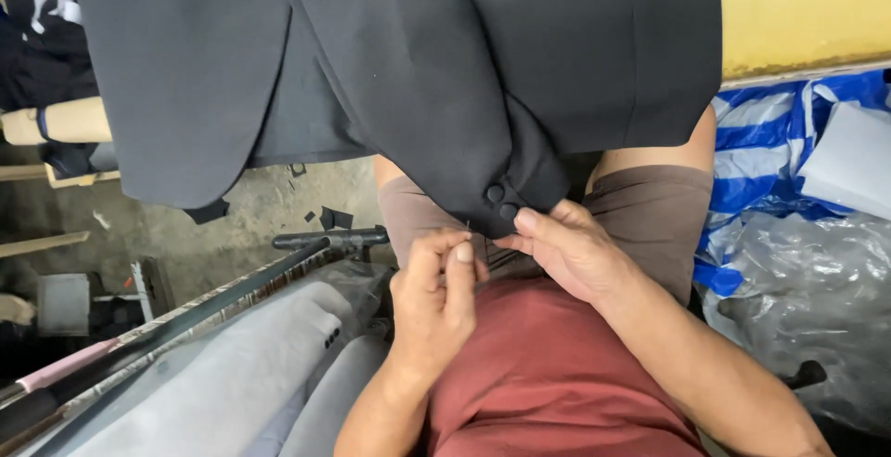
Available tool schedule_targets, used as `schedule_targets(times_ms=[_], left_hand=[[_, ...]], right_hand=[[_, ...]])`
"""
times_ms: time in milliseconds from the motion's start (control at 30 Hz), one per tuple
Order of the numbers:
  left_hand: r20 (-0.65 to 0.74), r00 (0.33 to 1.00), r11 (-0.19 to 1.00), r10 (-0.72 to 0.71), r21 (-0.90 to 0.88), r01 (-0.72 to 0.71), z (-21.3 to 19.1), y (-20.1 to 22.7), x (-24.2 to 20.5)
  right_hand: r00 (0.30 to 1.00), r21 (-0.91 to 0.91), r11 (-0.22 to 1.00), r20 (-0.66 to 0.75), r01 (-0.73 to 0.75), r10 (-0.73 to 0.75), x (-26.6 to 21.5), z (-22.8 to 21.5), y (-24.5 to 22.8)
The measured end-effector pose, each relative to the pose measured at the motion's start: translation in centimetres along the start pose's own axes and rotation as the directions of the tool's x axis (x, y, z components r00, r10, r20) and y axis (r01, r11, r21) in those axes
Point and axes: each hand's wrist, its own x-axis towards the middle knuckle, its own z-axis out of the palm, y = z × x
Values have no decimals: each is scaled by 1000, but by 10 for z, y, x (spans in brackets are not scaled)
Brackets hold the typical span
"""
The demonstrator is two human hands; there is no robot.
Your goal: The person sews a button onto the cuff of a dark suit jacket using a needle and thread. They manipulate the fabric and needle to secure the button in place.
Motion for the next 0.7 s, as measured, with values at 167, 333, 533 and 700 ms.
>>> schedule_targets(times_ms=[167, 333, 533, 700], left_hand=[[-112, 993, 998, 32, -44, -37, -14, 1, 13], [-33, 998, 980, 56, -189, -61, -1, -14, 21], [-78, 997, 983, -16, -184, 1, 9, -23, 20], [-84, 996, 983, -41, -182, 25, 14, -27, 13]], right_hand=[[997, -102, 992, 5, 71, -71, 6, -47, 26], [990, -168, 975, 31, 144, -141, 6, -52, 36], [955, -802, 597, -153, 31, -255, -19, 18, -25], [711, -948, -14, 249, 319, -658, -32, 54, -38]])
